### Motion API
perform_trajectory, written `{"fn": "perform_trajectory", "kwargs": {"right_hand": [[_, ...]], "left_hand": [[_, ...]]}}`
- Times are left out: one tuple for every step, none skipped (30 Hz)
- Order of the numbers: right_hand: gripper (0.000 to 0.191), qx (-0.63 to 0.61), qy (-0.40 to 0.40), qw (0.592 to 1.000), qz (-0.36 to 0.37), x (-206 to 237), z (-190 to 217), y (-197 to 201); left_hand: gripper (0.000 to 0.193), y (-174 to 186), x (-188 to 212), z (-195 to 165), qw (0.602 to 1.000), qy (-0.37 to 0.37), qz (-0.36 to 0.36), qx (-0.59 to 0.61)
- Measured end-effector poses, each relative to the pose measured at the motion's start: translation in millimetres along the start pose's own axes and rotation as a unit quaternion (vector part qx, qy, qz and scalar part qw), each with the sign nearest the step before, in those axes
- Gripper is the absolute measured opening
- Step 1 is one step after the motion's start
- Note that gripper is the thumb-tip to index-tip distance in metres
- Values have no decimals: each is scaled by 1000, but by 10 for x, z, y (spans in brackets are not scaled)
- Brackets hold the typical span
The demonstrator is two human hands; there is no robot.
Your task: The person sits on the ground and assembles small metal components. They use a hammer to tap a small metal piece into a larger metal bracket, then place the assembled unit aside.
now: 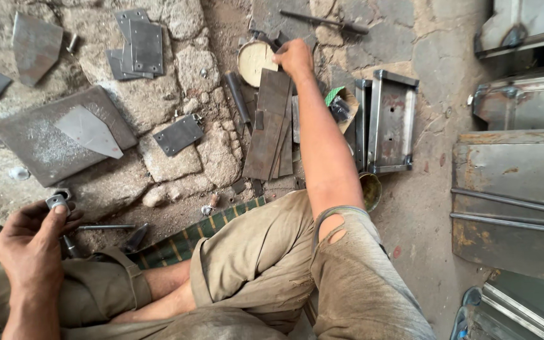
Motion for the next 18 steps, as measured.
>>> {"fn": "perform_trajectory", "kwargs": {"right_hand": [[29, -16, 4, 1000, 6, -9, -22, -10], [29, -32, 10, 999, 9, -24, -40, -17], [28, -61, 20, 998, 0, -44, -51, -16], [28, -91, 33, 995, -9, -69, -56, -13], [27, -119, 45, 992, -17, -103, -52, -12], [25, -156, 45, 986, -18, -146, -35, -18], [23, -193, 43, 980, -20, -192, -15, -21], [21, -229, 41, 972, -21, -234, 10, -26], [20, -236, 48, 970, -20, -269, 48, -30], [18, -244, 56, 968, -20, -305, 94, -27], [17, -253, 64, 965, -18, -320, 157, -32], [17, -263, 76, 962, -11, -328, 218, -40], [17, -274, 89, 958, -4, -343, 278, -41], [17, -284, 101, 954, 4, -338, 344, -56], [18, -277, 106, 955, 16, -315, 399, -86], [18, -271, 111, 956, 28, -279, 470, -115], [19, -263, 114, 957, 36, -234, 523, -117], [19, -252, 87, 962, 57, -166, 566, -151]], "left_hand": [[22, 4, 7, -2, 1000, -2, 0, -6], [21, 8, 11, -5, 1000, -6, -1, -11], [22, 13, 12, -8, 1000, -6, 0, 4], [22, 20, 11, -10, 1000, -7, -1, 20], [22, 26, 7, -12, 999, -8, -2, 37], [22, 34, 4, -12, 999, -5, -10, 34], [21, 39, -2, -9, 999, 0, -16, 31], [21, 41, -8, -6, 999, 5, -22, 28], [20, 36, -13, -3, 999, 4, -18, 38], [20, 28, -19, -2, 999, 2, -15, 48], [19, 19, -21, -2, 998, 0, -13, 58], [18, 9, -26, -3, 998, -2, -15, 64], [18, -4, -28, -6, 997, -5, -17, 70], [17, -16, -32, -10, 997, -7, -20, 76], [18, -31, -37, -17, 996, -5, -19, 88], [19, -42, -42, -22, 995, -3, -18, 101], [20, -59, -53, -29, 993, -1, -11, 114], [19, -68, -61, -33, 993, 5, -13, 116]]}}
Point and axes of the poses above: each hand's wrist, its own x-axis away from the middle knuckle, its own y-axis out of the back of the hand, z = x × y, the point moved 2 cm from there along -x, towards the middle knuckle, and after that the axes turned 5 degrees about y, right-handed, at the moved point
